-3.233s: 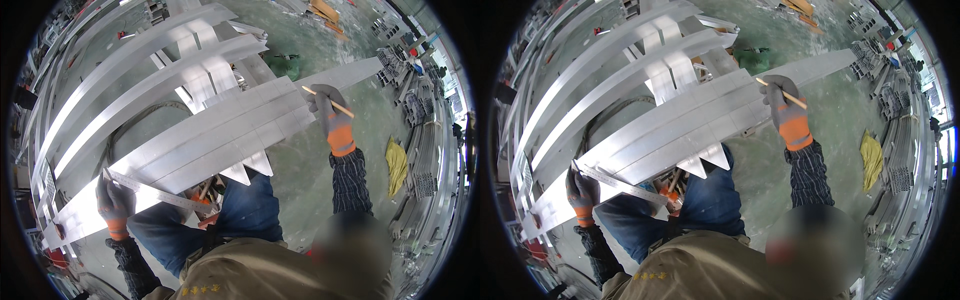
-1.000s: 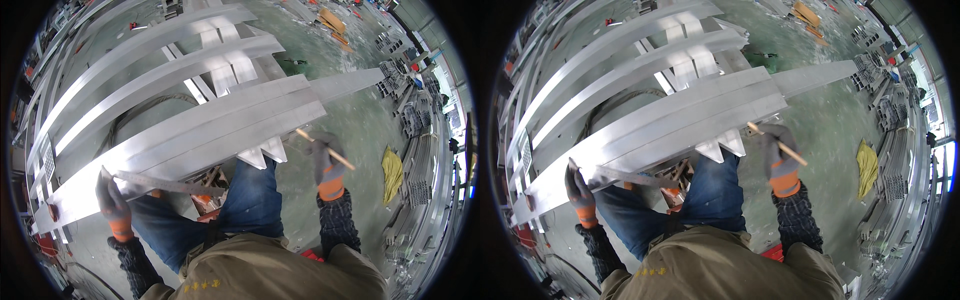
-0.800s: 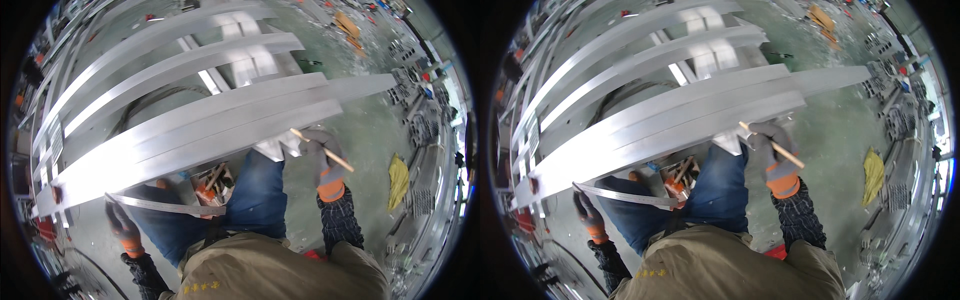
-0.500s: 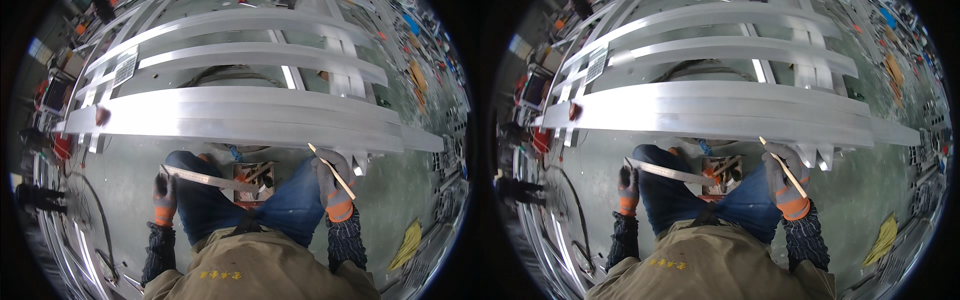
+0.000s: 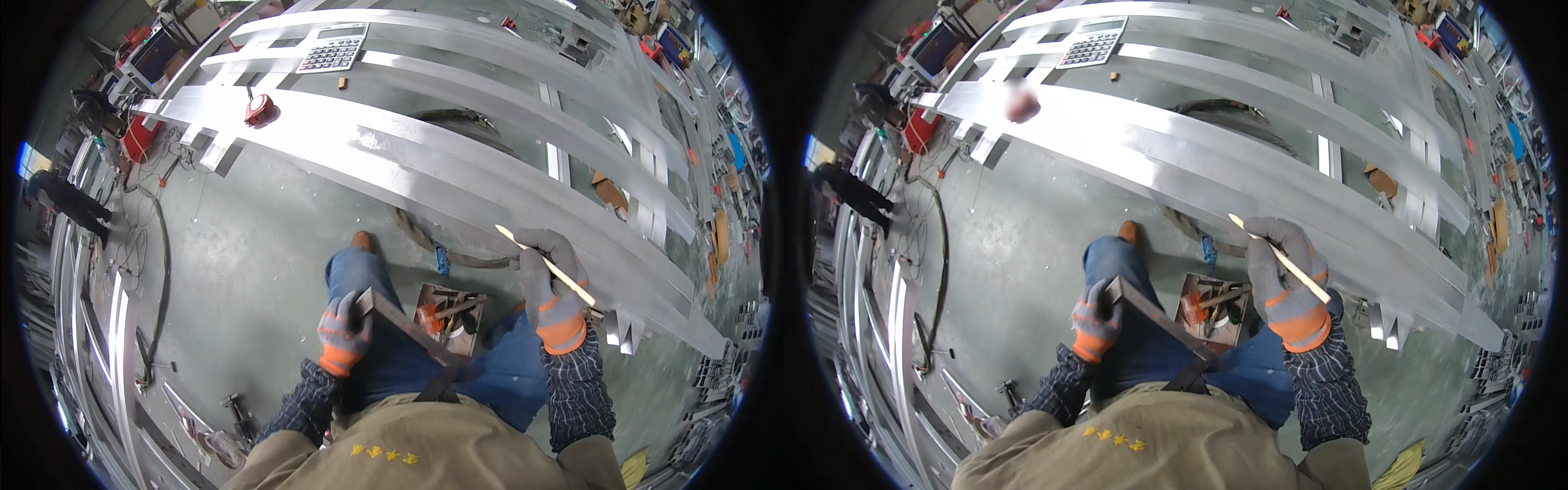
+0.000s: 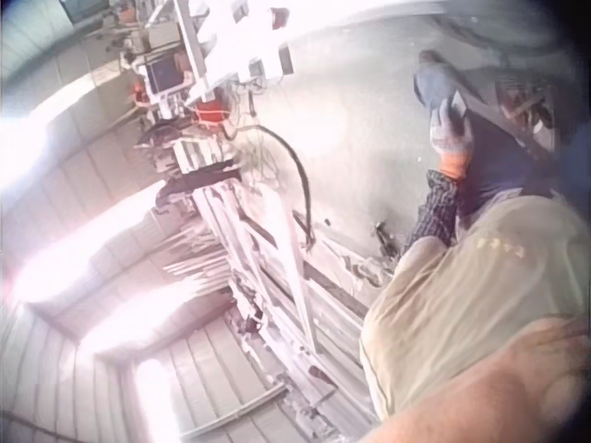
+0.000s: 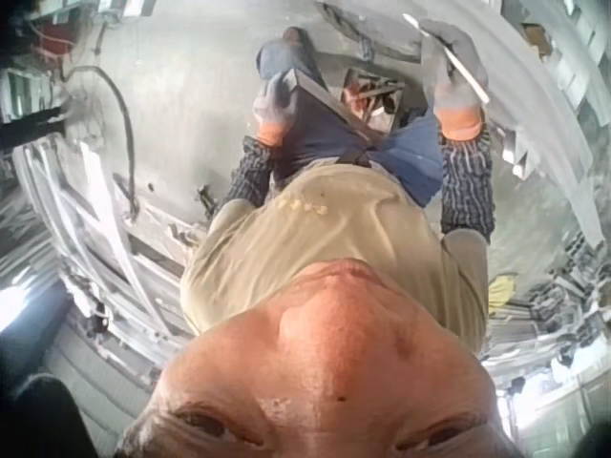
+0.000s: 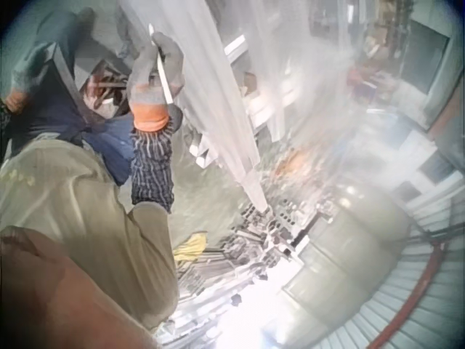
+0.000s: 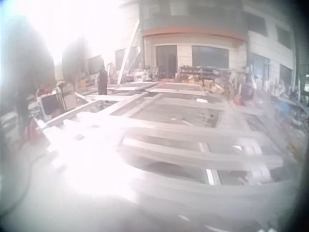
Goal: The person measures a metal frame using a tape measure and calculator, then marks measurements with a pencil. They use a try square to draw perpendicular lines on the metal surface.
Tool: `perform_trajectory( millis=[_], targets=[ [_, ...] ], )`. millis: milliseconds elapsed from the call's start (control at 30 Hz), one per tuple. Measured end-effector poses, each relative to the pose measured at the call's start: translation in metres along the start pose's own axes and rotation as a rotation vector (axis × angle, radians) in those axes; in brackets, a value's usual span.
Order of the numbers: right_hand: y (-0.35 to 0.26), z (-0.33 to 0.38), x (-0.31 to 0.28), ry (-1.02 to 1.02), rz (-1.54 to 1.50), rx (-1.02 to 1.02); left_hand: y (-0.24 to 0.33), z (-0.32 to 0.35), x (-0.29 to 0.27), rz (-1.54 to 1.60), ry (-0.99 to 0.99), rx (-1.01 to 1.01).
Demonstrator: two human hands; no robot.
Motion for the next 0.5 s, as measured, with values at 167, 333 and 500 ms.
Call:
perform_trajectory(
  millis=[167,333,500],
  targets=[
    [-0.01,-0.048,0.045,-0.003,-0.026,-0.047,-0.015,0.003,-0.015,0.016,0.018,-0.033],
    [0.0,-0.053,0.083,-0.01,-0.085,-0.03,-0.031,-0.013,-0.026,0.009,0.031,-0.064],
    [0.016,-0.034,0.093,0.072,0.063,-0.103,-0.053,-0.031,-0.043,0.034,0.047,-0.105]
  ],
)
Point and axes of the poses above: each hand's wrist, its own z-axis away from the middle knuckle, its own x-axis out of the palm, y = z × x, the point moved 7 cm from there along -z, towards the middle knuckle, and after that the axes turned 15 degrees about z, right-handed, at the moved point
